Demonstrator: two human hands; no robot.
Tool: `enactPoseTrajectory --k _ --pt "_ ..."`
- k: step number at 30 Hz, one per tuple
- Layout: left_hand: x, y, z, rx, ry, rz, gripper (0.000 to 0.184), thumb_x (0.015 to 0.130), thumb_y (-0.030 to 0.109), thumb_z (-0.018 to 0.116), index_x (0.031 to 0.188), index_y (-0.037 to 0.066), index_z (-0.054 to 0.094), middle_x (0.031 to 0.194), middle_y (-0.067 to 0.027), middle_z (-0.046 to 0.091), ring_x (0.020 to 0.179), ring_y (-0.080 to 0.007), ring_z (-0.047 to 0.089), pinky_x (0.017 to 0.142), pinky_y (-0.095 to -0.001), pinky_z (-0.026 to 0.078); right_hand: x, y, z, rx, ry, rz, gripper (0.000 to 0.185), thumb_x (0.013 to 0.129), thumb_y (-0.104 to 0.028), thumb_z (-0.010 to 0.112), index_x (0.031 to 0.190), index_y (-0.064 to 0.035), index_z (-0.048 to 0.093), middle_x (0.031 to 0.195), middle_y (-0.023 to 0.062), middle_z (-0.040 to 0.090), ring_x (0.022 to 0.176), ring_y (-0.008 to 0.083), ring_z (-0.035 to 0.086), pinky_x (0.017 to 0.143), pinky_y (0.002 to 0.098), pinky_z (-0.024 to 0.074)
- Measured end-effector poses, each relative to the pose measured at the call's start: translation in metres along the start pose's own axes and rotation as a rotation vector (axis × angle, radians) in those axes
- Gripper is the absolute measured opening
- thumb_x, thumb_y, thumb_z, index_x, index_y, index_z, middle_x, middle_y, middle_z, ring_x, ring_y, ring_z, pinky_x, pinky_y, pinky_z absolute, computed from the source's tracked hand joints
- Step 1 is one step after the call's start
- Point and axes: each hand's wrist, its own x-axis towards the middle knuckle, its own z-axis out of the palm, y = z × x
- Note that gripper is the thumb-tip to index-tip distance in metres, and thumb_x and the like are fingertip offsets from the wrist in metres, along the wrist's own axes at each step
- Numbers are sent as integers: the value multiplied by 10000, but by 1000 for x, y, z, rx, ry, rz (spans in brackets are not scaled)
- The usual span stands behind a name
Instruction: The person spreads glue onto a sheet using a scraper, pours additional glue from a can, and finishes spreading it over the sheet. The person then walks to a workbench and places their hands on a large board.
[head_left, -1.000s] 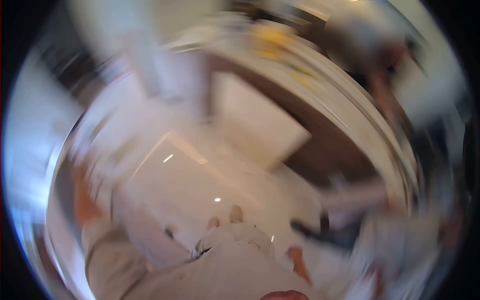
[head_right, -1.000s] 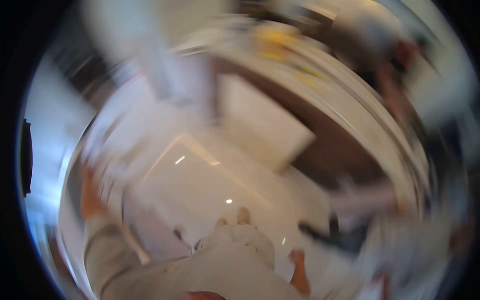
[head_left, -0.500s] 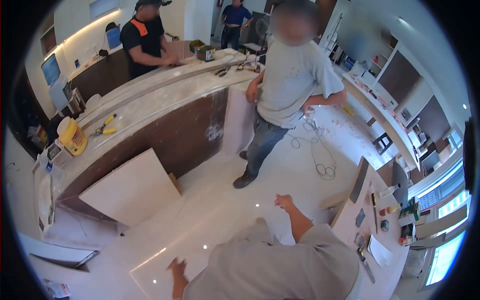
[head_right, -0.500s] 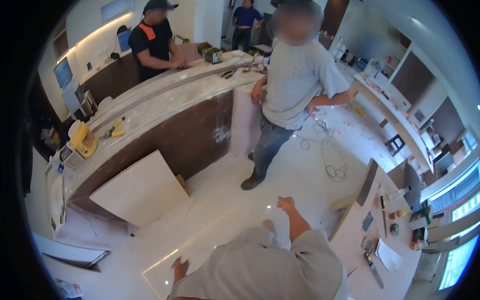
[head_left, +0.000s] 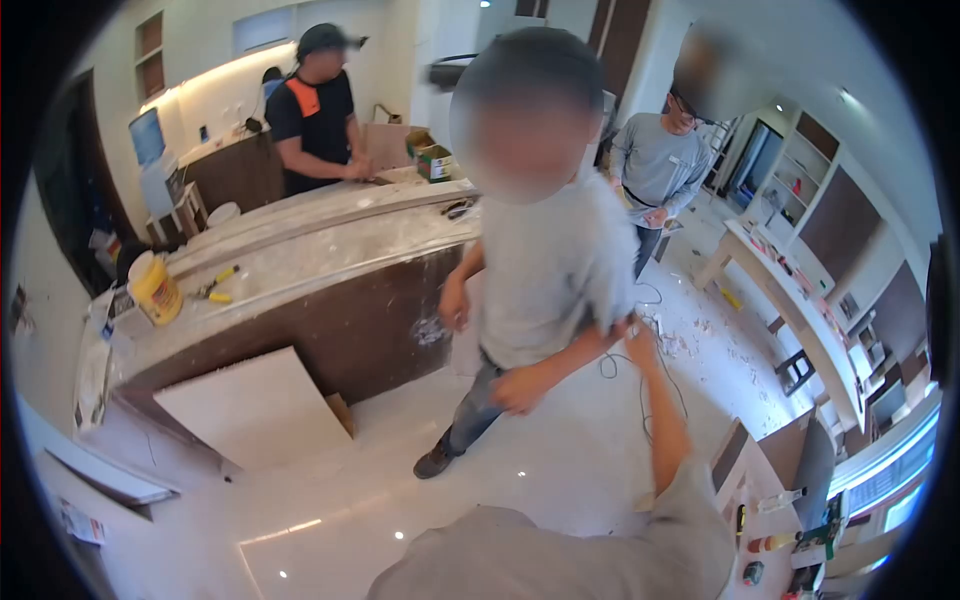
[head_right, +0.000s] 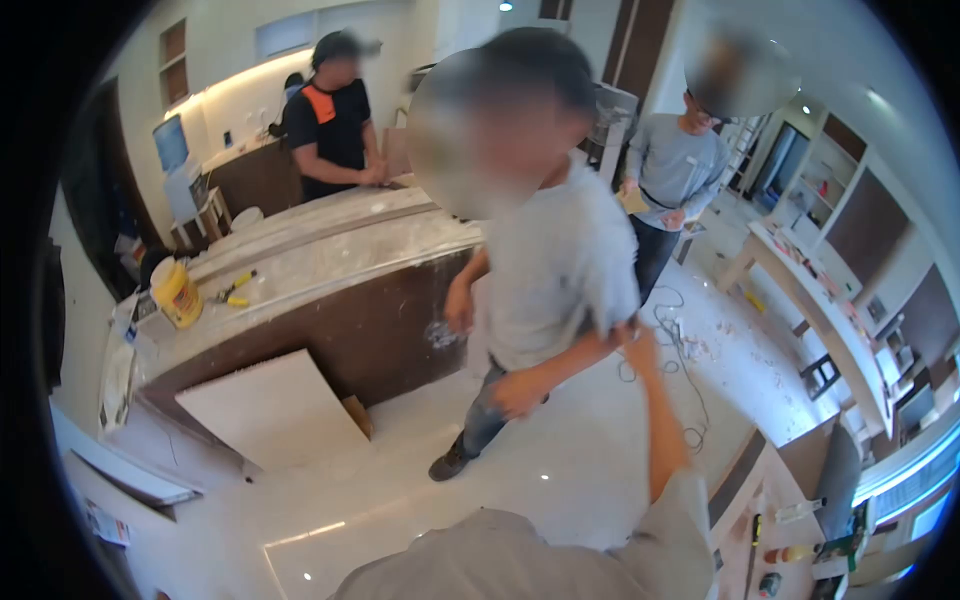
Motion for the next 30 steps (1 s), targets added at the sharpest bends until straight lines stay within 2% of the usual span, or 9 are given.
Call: enactPoseTrajectory --k 3,6,9,13,14,19,21,25,30 --pt "-9 17 26 90 -66 102 312 844 341 563 945 46 564 770 -146 602 578 -233 581 581 -366 485 -66 -92 44 454 161 101 623 748 -55 656 1310 16 398 1197 181 523 1080 288 546 892 343 466" --pt "1 61 63 150 -178 283 305 841 338 568 914 42 575 745 -141 604 562 -227 583 570 -359 488 -118 -152 55 547 126 116 631 704 -79 696 1255 7 400 1098 181 525 942 288 552 802 368 473" --pt "-2 171 112 61 -260 532 301 838 335 573 884 38 586 720 -137 607 547 -221 585 559 -353 492 -128 -189 3 710 -325 5 595 707 -169 713 1191 13 418 911 180 580 847 312 589 772 388 468" --pt "-41 316 135 -125 -276 650 300 834 331 580 843 32 601 686 -131 610 525 -213 588 544 -344 496 -82 -130 -36 705 -1113 -375 361 818 -209 651 1101 -11 549 1014 145 628 904 262 617 800 342 483" --pt "-44 333 135 -143 -260 635 300 833 330 582 833 31 605 678 -130 611 520 -211 589 541 -342 498 -73 -107 -39 649 -1001 -364 290 863 -203 603 1084 -16 580 1047 126 637 905 243 635 787 328 496" --pt "-61 311 127 25 -149 290 306 828 325 590 782 24 623 636 -123 615 494 -200 592 522 -330 503 -88 125 51 775 -518 241 242 879 -201 576 1033 -15 594 931 113 645 838 209 646 748 304 492" --pt "-81 308 125 78 -184 131 311 826 323 593 762 21 631 619 -120 617 483 -196 594 515 -326 506 -144 230 117 102 -425 30 235 857 -241 567 930 -31 640 832 131 641 751 217 642 673 310 489" --pt "-101 379 148 -68 -204 9 323 822 319 600 721 15 645 585 -114 620 462 -188 597 500 -317 510 -223 277 121 888 -953 882 190 800 -185 614 939 -58 638 819 52 641 659 183 638 576 305 487" --pt "-88 538 159 -270 -154 138 333 813 288 613 623 18 653 535 -111 615 447 -191 602 498 -315 520 -262 292 111 907 -993 1154 236 839 -227 583 999 -54 596 910 66 634 759 194 643 613 313 487"
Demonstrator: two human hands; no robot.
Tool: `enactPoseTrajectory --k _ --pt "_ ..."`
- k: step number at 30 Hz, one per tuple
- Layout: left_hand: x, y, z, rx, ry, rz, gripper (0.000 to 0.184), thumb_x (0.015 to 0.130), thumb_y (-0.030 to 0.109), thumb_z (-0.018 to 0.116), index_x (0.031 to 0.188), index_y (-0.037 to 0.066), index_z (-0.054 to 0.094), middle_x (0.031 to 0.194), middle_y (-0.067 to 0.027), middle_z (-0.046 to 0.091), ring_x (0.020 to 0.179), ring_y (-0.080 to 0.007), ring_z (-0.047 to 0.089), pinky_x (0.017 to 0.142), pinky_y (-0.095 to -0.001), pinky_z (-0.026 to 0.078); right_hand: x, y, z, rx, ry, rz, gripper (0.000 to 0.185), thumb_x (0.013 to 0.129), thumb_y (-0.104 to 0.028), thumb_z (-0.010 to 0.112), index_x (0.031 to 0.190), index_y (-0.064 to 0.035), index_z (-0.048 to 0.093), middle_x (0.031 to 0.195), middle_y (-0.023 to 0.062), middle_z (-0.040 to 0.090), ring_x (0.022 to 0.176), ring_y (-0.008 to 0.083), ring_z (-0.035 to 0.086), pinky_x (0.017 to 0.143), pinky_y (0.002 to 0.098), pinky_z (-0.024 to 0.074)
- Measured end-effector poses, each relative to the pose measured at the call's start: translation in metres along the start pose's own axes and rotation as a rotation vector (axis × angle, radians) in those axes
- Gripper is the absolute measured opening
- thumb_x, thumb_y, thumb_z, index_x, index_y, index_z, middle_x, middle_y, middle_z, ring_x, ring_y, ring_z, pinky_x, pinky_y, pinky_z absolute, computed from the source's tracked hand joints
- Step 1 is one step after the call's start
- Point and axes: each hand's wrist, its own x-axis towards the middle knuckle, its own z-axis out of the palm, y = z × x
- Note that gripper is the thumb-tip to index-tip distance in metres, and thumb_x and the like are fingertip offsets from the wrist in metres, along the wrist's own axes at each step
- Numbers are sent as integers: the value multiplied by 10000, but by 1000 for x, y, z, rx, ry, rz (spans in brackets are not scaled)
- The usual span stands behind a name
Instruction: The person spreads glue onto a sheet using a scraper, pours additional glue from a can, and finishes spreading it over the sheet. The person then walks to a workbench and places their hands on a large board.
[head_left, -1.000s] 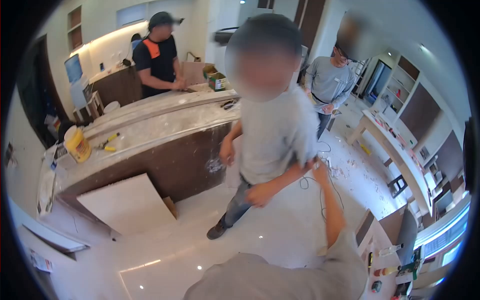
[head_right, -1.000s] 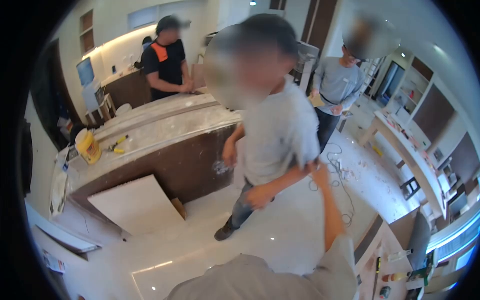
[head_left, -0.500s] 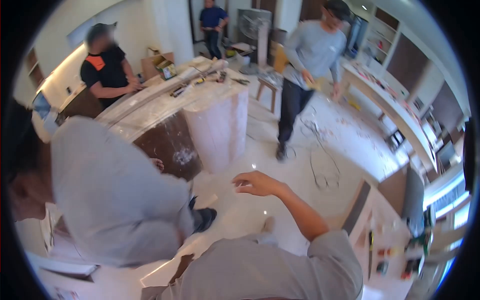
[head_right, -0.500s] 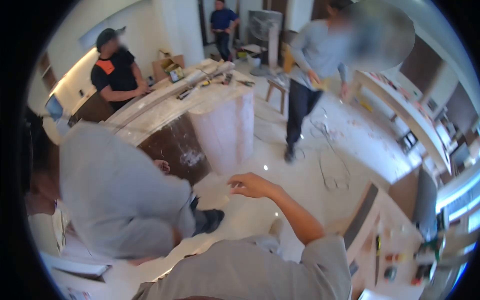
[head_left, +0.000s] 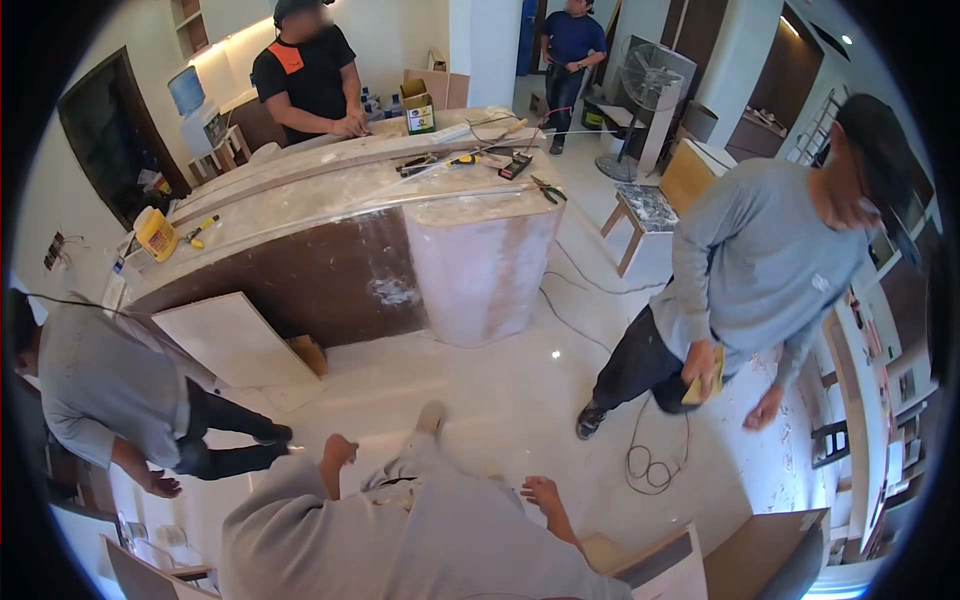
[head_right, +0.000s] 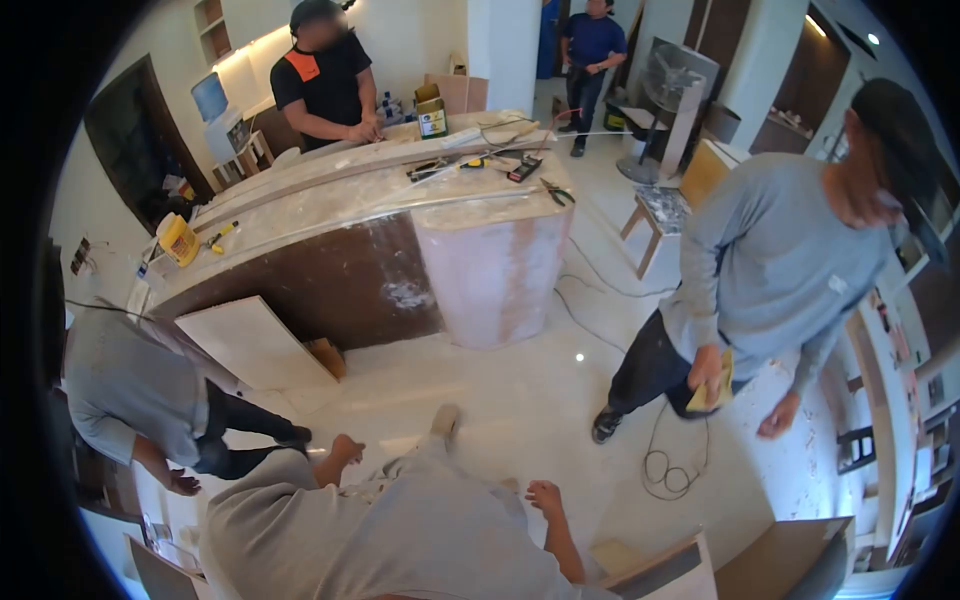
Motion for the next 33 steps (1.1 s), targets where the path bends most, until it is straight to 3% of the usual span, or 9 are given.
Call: enactPoseTrajectory --k 3,7,10,15,17,19,22,25,33 --pt "33 80 7 248 19 133 274 768 263 653 745 -10 669 638 -152 644 467 -226 608 526 -326 533 9 11 -28 49 123 68 216 810 -216 595 942 -48 627 827 61 639 678 178 643 541 293 483" --pt "68 162 35 257 202 309 597 688 332 705 1118 -46 538 1149 -223 561 986 -333 591 823 -384 498 18 15 -65 -129 182 -24 257 801 -252 592 886 -19 659 759 86 653 625 173 630 533 292 482" --pt "93 234 52 137 95 259 616 681 352 705 1128 -41 546 1190 -226 537 1130 -362 493 939 -403 423 49 4 -88 -203 259 -104 293 791 -273 597 853 3 673 717 99 655 594 170 617 529 290 476" --pt "202 319 87 408 -116 443 620 694 401 685 1137 -14 561 1193 -220 540 1112 -355 512 943 -409 416 110 -69 -79 153 392 -82 290 784 -273 605 850 -1 680 703 96 648 589 153 600 546 298 470" --pt "225 367 93 398 -99 619 577 707 387 684 1122 1 576 1106 -205 598 1052 -331 560 915 -402 434 114 -130 -61 17 564 31 282 777 -287 608 838 -24 690 746 122 665 670 210 635 614 344 492" --pt "200 456 66 186 -272 712 503 734 357 673 1092 13 597 984 -184 649 950 -318 610 864 -396 461 149 -165 -63 -488 698 -297 270 776 -285 599 837 -36 683 810 147 666 782 289 637 695 382 489" --pt "153 562 35 245 -346 936 419 788 323 641 1059 5 609 906 -170 665 862 -308 639 803 -381 488 151 -232 -67 -556 710 -268 274 769 -304 572 790 -57 690 866 174 655 861 332 628 762 418 478" --pt "121 653 19 77 -438 1031 385 822 302 617 1067 5 605 916 -175 659 857 -287 644 783 -369 496 178 -272 -96 -594 772 -287 239 763 -254 546 746 -50 670 824 160 653 834 345 621 739 436 482" --pt "91 809 31 -138 -495 1027 381 880 284 555 1150 14 557 999 -174 643 889 -284 633 788 -353 487 328 -292 -260 -1518 581 -583 136 730 -169 583 617 -98 610 647 115 612 668 296 616 610 431 487"
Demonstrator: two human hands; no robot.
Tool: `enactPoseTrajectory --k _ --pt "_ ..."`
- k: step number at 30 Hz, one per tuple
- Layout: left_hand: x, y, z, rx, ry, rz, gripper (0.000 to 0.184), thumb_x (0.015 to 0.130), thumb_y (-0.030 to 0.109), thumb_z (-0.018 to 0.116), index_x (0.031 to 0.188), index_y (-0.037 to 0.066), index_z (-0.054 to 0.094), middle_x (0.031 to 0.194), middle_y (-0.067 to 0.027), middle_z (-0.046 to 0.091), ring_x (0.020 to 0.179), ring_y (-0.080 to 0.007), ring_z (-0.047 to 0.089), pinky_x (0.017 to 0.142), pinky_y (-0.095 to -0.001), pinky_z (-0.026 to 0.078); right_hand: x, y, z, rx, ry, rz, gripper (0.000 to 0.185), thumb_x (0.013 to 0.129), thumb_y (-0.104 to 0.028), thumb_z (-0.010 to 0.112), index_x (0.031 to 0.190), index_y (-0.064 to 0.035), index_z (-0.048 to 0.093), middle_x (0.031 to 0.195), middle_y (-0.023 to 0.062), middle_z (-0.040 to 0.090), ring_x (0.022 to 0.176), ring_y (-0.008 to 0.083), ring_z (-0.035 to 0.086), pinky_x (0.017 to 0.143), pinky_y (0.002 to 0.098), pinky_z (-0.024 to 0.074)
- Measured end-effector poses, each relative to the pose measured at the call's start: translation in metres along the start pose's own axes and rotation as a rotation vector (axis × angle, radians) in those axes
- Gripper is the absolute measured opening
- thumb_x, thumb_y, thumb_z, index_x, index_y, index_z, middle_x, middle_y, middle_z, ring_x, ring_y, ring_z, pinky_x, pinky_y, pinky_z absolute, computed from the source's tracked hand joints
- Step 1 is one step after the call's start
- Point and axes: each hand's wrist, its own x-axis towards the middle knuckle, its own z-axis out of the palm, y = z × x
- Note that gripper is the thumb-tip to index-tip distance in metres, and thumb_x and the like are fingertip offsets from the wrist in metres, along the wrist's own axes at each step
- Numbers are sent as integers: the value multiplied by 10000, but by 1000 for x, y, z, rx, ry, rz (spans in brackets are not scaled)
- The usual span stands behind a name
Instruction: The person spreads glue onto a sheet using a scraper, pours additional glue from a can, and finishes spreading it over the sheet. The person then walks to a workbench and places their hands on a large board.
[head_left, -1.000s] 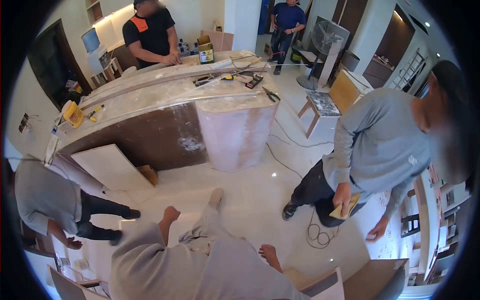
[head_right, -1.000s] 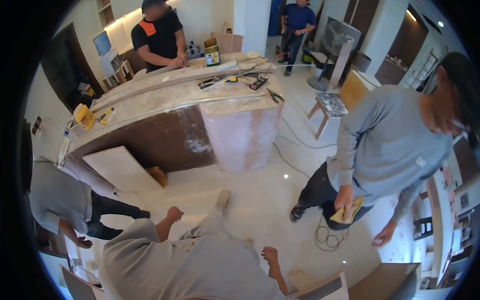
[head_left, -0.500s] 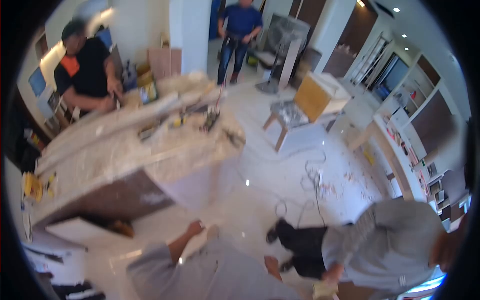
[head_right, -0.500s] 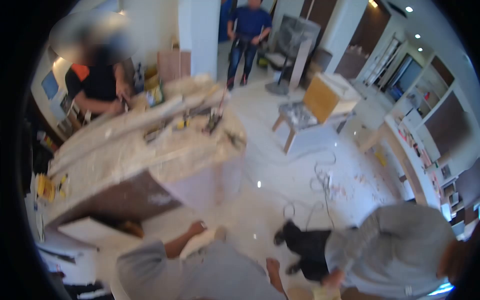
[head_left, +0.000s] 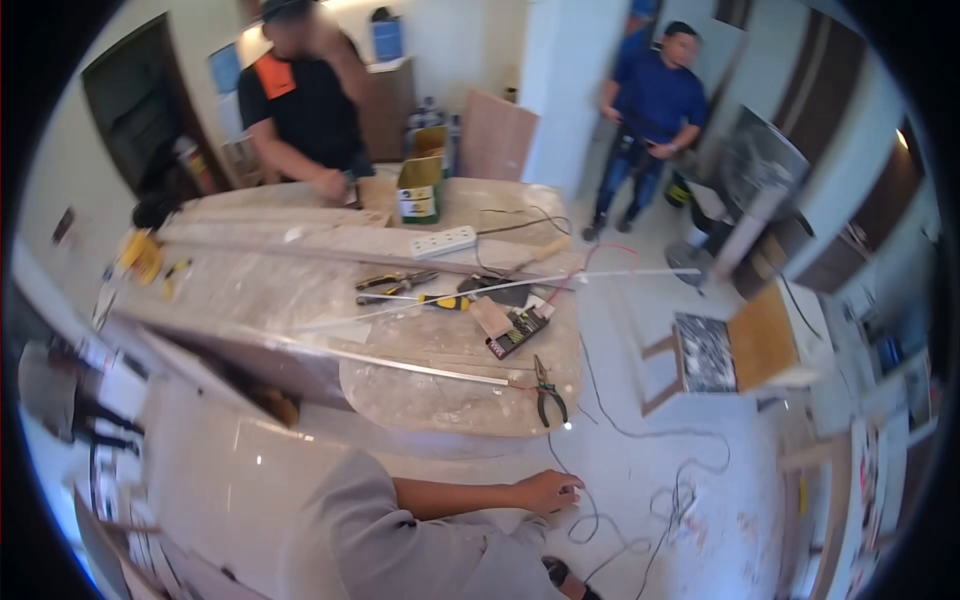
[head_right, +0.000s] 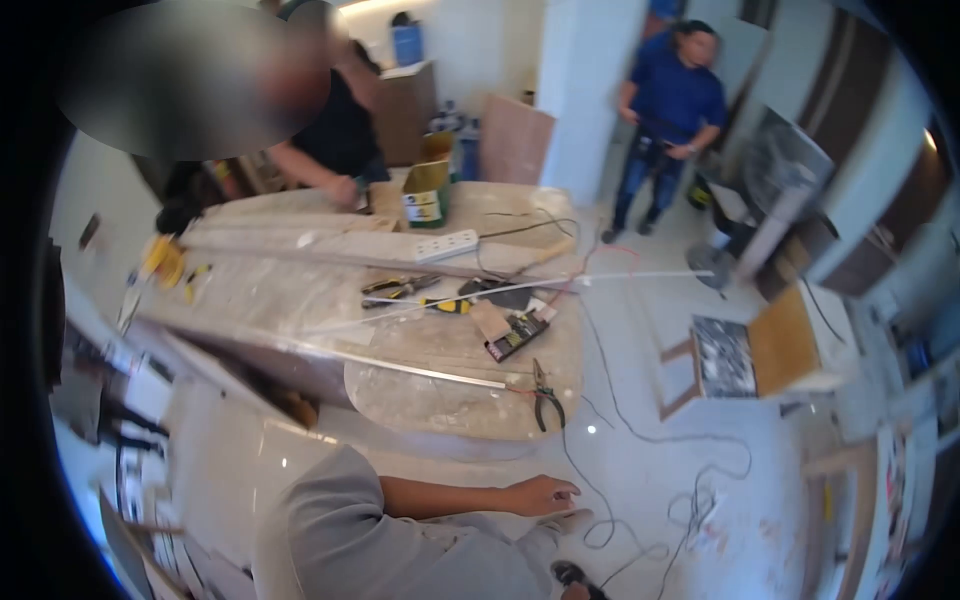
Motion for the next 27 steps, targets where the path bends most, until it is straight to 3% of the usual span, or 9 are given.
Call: enactPoseTrajectory --k 1,4,10,13,16,18,21,25,27 --pt "19 14 -1 -26 -30 -32 386 885 283 549 1164 17 547 1000 -173 643 890 -288 631 785 -353 485 25 17 -4 20 -46 7 137 731 -170 584 618 -97 611 645 115 611 667 297 616 610 430 487" --pt "79 6 19 -42 161 -9 404 897 291 535 1197 22 516 977 -174 645 878 -299 626 775 -363 483 99 83 -18 107 -147 45 139 733 -171 584 619 -96 611 640 114 609 663 299 614 608 429 486" --pt "198 60 31 -6 385 -243 429 891 312 554 1211 31 502 957 -173 640 909 -318 609 804 -381 475 251 240 -50 140 -202 25 143 737 -173 585 622 -93 612 631 113 605 656 303 612 605 426 484" --pt "242 26 48 205 603 -221 432 878 300 567 1209 29 502 1061 -189 600 1000 -341 568 870 -399 445 325 311 -57 106 -162 -68 145 739 -174 586 623 -91 613 626 112 603 653 305 610 603 424 483" --pt "264 7 52 228 655 -404 459 858 302 584 1216 28 499 1159 -216 539 1079 -368 513 922 -418 412 412 358 -48 63 -27 -235 148 741 -175 587 624 -90 614 622 112 602 650 307 609 602 423 482" --pt "275 -11 48 237 658 -476 477 847 310 592 1218 26 498 1175 -229 520 1091 -384 499 932 -426 406 470 364 -59 51 140 -374 149 743 -176 587 625 -89 614 618 111 600 647 308 608 601 422 481" --pt "302 -42 41 259 658 -566 496 835 321 599 1220 26 499 1166 -239 521 1096 -392 493 934 -431 403 532 310 -136 831 -89 62 280 802 -244 575 695 7 637 665 171 620 624 284 591 601 392 441" --pt "380 -89 14 239 536 -623 493 833 334 596 1210 28 510 1155 -240 531 1105 -396 488 931 -435 404 599 297 -162 629 -70 -128 271 803 -255 585 814 2 671 800 204 648 789 350 624 717 420 470" --pt "426 -101 0 183 565 -600 503 825 369 602 1192 34 527 1141 -226 546 1078 -388 506 926 -433 406 617 304 -166 815 -34 -99 271 813 -249 583 855 8 660 801 200 647 790 330 627 719 415 467"
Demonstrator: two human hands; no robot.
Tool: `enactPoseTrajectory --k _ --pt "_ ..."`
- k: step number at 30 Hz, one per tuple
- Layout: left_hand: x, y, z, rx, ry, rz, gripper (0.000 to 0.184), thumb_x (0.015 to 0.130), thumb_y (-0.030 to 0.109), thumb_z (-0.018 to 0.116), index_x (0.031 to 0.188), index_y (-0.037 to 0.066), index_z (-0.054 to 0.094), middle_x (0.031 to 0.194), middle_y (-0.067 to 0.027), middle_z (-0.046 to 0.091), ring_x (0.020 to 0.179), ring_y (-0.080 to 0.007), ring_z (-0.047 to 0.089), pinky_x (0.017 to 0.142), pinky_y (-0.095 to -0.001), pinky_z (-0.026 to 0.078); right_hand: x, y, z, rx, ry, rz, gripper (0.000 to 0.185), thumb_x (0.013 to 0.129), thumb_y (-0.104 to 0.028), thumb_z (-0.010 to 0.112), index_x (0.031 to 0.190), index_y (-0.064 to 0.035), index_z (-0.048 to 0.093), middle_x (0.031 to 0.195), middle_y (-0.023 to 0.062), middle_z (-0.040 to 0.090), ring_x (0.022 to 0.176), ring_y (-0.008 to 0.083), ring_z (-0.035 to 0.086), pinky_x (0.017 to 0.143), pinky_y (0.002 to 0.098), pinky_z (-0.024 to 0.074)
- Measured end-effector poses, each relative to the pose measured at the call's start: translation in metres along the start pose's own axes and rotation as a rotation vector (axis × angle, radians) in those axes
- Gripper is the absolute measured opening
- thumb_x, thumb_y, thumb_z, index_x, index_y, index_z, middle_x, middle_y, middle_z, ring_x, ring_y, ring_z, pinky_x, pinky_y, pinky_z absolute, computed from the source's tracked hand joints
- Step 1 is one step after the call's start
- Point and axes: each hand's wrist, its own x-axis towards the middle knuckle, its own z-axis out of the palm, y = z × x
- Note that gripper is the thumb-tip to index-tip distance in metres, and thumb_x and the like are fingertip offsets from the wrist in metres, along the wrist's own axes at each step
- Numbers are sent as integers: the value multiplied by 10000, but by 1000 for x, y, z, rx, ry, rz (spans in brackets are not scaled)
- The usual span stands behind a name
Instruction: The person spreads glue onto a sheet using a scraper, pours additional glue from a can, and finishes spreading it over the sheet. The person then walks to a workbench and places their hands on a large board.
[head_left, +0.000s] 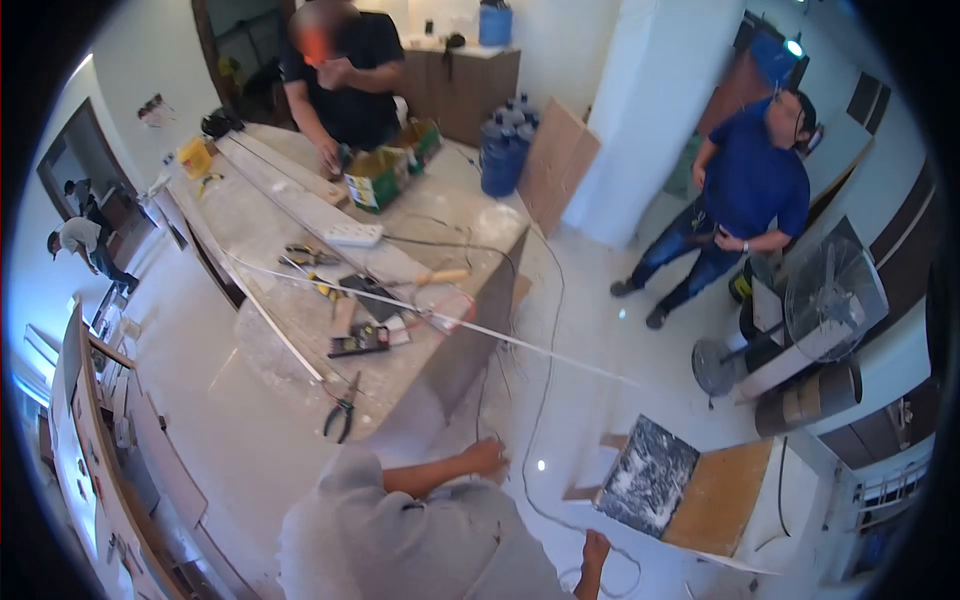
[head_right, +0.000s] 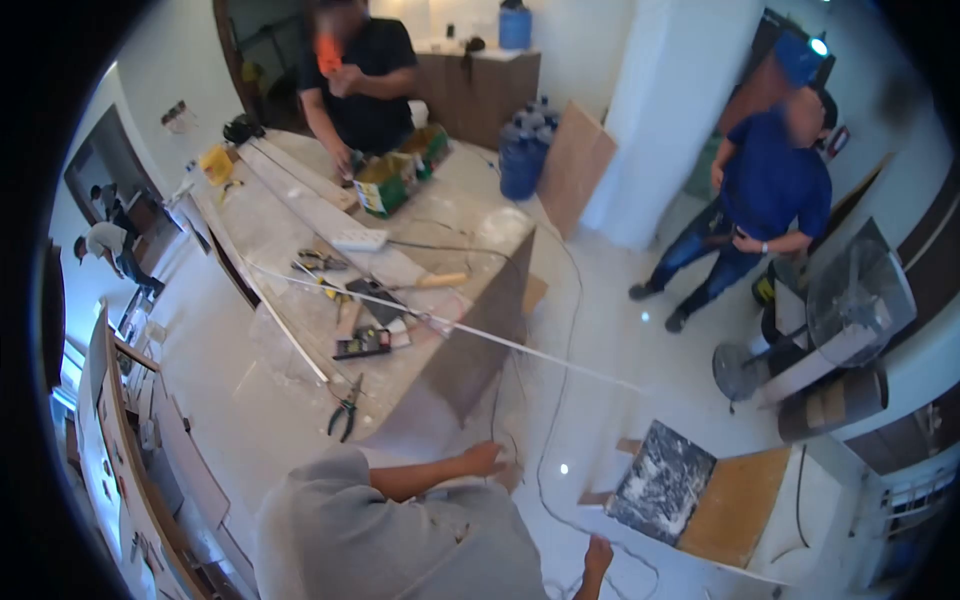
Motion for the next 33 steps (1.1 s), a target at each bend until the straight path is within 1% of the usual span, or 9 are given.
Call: enactPoseTrajectory --k 1,4,8,11,18,21,24,29,33 --pt "24 18 -8 -41 -29 102 493 816 402 606 1136 29 566 1103 -216 576 1025 -381 542 905 -436 419 17 5 -4 151 62 66 294 830 -246 555 832 28 661 752 105 629 711 158 556 672 319 447" --pt "70 65 -24 -130 -15 262 411 864 351 561 1107 20 586 1026 -182 631 933 -323 605 793 -387 483 66 -75 -55 257 -33 106 278 899 -285 536 791 -32 581 695 9 546 640 112 489 563 277 397" --pt "83 127 -83 -327 -52 87 408 850 326 585 1100 4 592 1003 -174 639 926 -302 609 807 -367 473 166 -176 -84 714 -131 371 442 931 -343 475 1221 -11 466 1112 124 576 923 192 587 771 292 462" --pt "101 97 -75 -325 40 63 411 846 327 593 1100 4 598 1016 -174 637 922 -300 608 822 -359 465 254 -185 -74 994 -173 409 409 953 -331 433 1220 -22 464 1077 128 596 902 225 605 796 345 479" --pt "77 -22 16 -483 622 -515 385 836 292 603 1050 -27 612 996 -209 637 955 -329 606 847 -361 469 408 -220 -8 689 -978 372 373 928 -305 502 1178 -28 500 1079 107 603 899 215 612 794 334 489" --pt "11 -75 96 -69 721 -1046 399 813 357 605 897 -30 649 922 -225 639 893 -365 603 821 -439 457 435 -233 27 305 -1181 312 293 914 -238 512 1121 -36 559 1060 123 614 926 235 611 781 343 492" --pt "-30 -35 99 -318 496 -1184 425 853 376 541 749 -22 648 781 -215 642 774 -360 622 723 -461 474 472 -204 51 -234 -1028 -457 244 874 -236 551 1020 -54 625 945 110 659 869 202 629 752 316 496" --pt "-47 -85 146 265 198 -1066 469 936 338 386 772 -8 657 794 -200 648 769 -342 630 691 -448 488 538 -173 50 -460 -871 -425 205 815 -223 555 895 -76 673 874 108 675 838 233 641 756 336 497" --pt "13 -27 170 -32 246 -1129 363 892 321 472 890 11 661 881 -193 656 826 -346 632 739 -427 495 609 -166 42 -697 -901 -491 208 801 -211 535 858 -73 680 899 137 669 867 288 633 782 369 493"
